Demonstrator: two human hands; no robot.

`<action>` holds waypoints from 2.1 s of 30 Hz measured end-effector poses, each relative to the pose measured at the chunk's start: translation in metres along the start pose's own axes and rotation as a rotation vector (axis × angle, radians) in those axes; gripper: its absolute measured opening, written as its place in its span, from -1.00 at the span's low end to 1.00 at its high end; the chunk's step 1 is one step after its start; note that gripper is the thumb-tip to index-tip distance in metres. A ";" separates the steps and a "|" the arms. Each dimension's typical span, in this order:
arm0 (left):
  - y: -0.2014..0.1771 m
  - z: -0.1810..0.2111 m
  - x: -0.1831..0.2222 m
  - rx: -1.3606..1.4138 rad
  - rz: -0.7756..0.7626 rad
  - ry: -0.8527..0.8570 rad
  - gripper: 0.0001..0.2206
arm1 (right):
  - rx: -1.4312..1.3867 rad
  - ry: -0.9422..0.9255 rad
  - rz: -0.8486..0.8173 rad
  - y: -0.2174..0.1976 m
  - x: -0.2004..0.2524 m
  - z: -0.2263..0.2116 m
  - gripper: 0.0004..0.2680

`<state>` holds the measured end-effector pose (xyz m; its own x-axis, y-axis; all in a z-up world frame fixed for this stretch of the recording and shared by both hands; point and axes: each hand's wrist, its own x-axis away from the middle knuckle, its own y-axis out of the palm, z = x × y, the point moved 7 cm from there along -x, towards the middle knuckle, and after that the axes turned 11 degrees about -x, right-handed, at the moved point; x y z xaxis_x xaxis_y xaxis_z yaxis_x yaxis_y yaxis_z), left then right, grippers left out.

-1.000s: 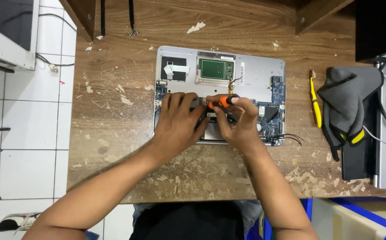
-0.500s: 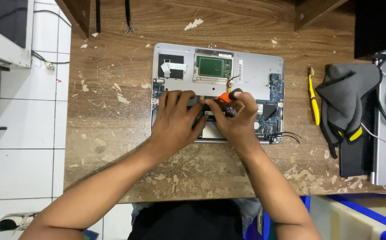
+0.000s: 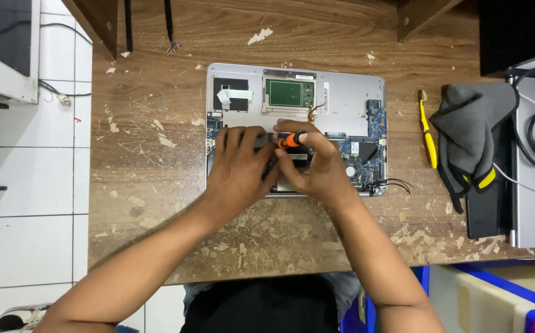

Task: Checking and connecting internal cables and components inside a laptop chassis and securing them with a screwdriver.

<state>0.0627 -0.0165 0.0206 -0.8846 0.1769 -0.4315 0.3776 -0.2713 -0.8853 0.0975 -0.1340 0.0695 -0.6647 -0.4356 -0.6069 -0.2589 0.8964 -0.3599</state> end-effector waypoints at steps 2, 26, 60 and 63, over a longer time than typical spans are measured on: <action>-0.003 -0.001 -0.001 -0.003 0.013 0.003 -0.75 | -0.070 0.026 -0.024 0.005 0.002 0.002 -0.59; -0.003 0.001 -0.004 0.015 -0.024 0.002 -0.75 | 0.106 0.068 0.037 -0.001 0.031 0.032 -0.55; -0.015 0.023 -0.008 0.099 0.005 0.140 -0.72 | 0.097 0.004 0.078 -0.065 0.018 0.013 -0.52; -0.023 0.044 -0.012 0.110 0.008 0.199 -0.65 | 0.227 0.095 0.043 -0.099 0.011 0.015 -0.57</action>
<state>0.0527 -0.0537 0.0535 -0.8063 0.3547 -0.4734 0.3421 -0.3731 -0.8624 0.1259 -0.2285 0.0881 -0.7377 -0.3783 -0.5592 -0.0721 0.8677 -0.4919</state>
